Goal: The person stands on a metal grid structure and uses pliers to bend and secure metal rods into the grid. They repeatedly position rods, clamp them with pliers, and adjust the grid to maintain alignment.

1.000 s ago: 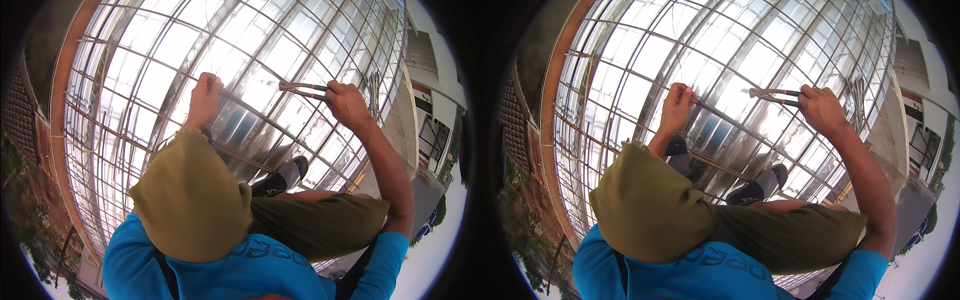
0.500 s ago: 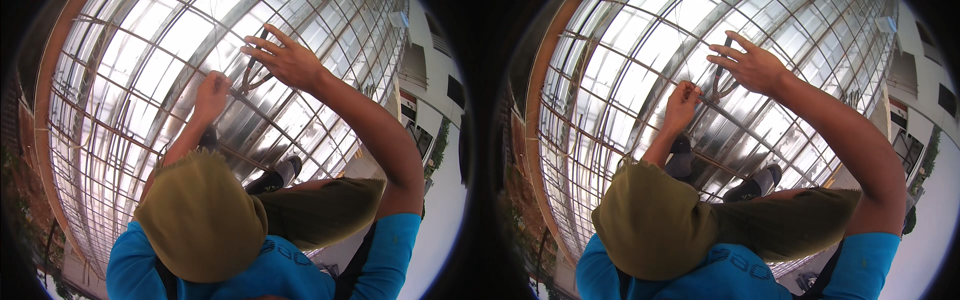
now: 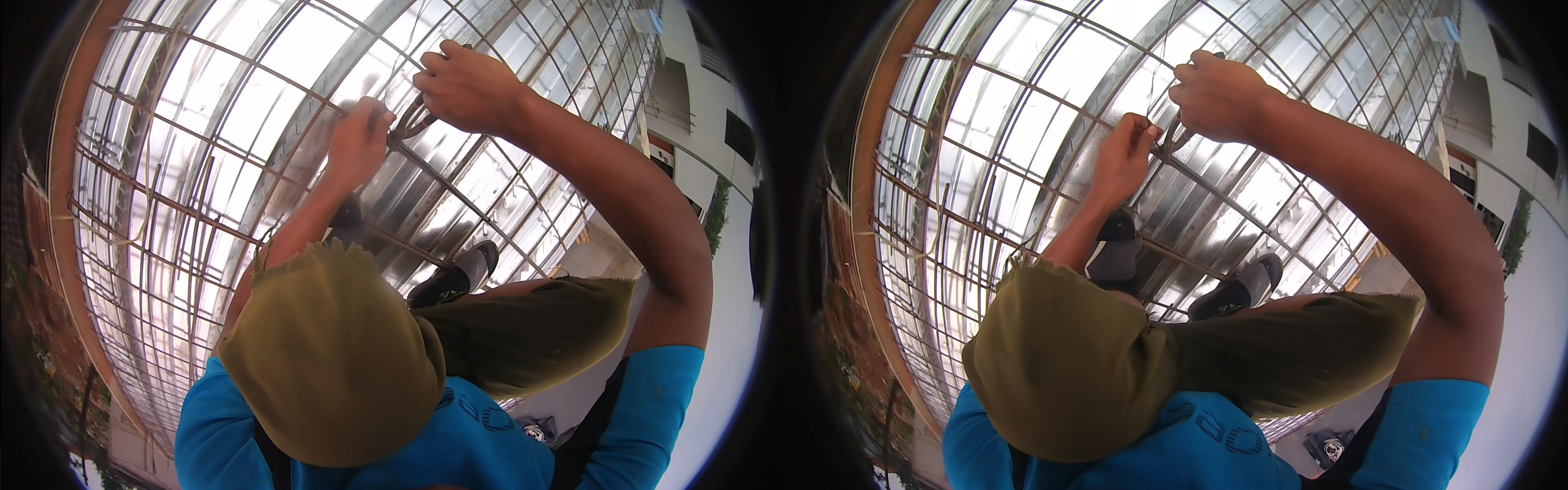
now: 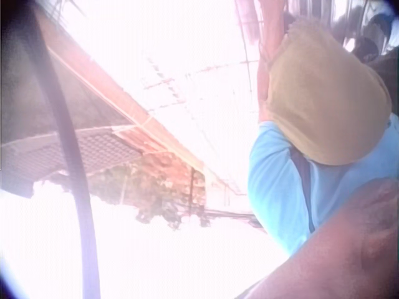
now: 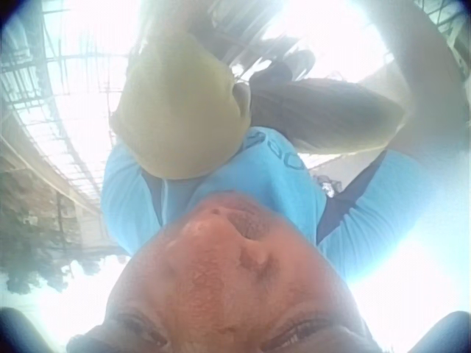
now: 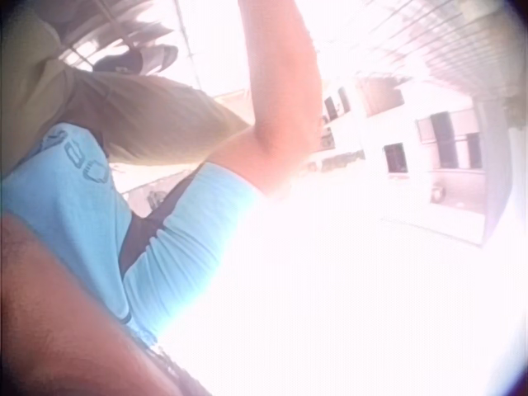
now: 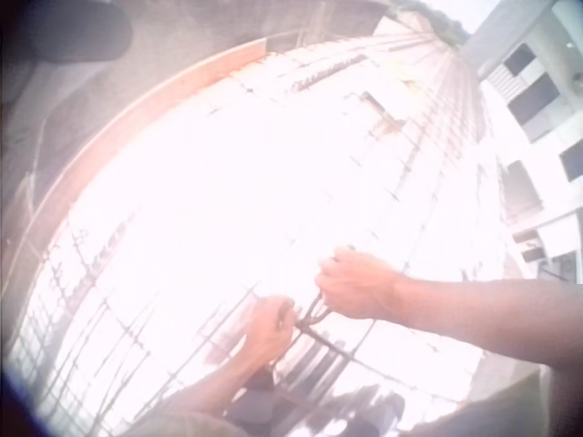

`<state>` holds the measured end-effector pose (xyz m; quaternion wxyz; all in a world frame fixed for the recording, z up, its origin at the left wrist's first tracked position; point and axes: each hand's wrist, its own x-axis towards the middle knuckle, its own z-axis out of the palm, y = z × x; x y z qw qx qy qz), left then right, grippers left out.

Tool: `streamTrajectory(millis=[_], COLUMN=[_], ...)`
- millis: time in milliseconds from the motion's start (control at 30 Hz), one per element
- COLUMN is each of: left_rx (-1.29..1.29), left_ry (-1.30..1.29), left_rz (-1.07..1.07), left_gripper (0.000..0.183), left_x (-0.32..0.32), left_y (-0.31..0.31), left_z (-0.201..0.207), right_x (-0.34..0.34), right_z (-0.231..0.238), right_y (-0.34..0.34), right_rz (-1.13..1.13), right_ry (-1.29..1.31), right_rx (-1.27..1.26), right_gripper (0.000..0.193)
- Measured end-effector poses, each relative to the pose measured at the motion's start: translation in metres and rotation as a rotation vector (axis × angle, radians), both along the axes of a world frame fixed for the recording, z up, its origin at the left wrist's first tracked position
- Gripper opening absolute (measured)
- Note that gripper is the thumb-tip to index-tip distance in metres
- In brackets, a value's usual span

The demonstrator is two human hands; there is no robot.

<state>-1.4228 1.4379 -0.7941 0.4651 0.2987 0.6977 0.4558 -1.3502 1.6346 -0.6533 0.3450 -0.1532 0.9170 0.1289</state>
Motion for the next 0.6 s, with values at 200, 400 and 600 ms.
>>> streamTrajectory(millis=[200,400,600], left_rx=[0.357,0.237,0.329], left_ry=[-0.081,0.261,0.331], left_rz=[-0.036,-0.215,-0.295], left_gripper=[0.030,0.031,0.028], left_x=[0.028,0.073,0.083], left_y=[0.009,0.036,0.041], left_z=[-0.002,0.011,0.008], right_x=[-0.012,0.022,0.113], right_z=[0.027,0.056,0.052], right_y=[-0.022,-0.020,-0.053], right_rz=[-0.444,-1.333,-0.299], right_ry=[-0.440,-0.622,0.309], right_rx=[-0.169,-0.345,0.148], right_gripper=[0.022,0.037,0.033])
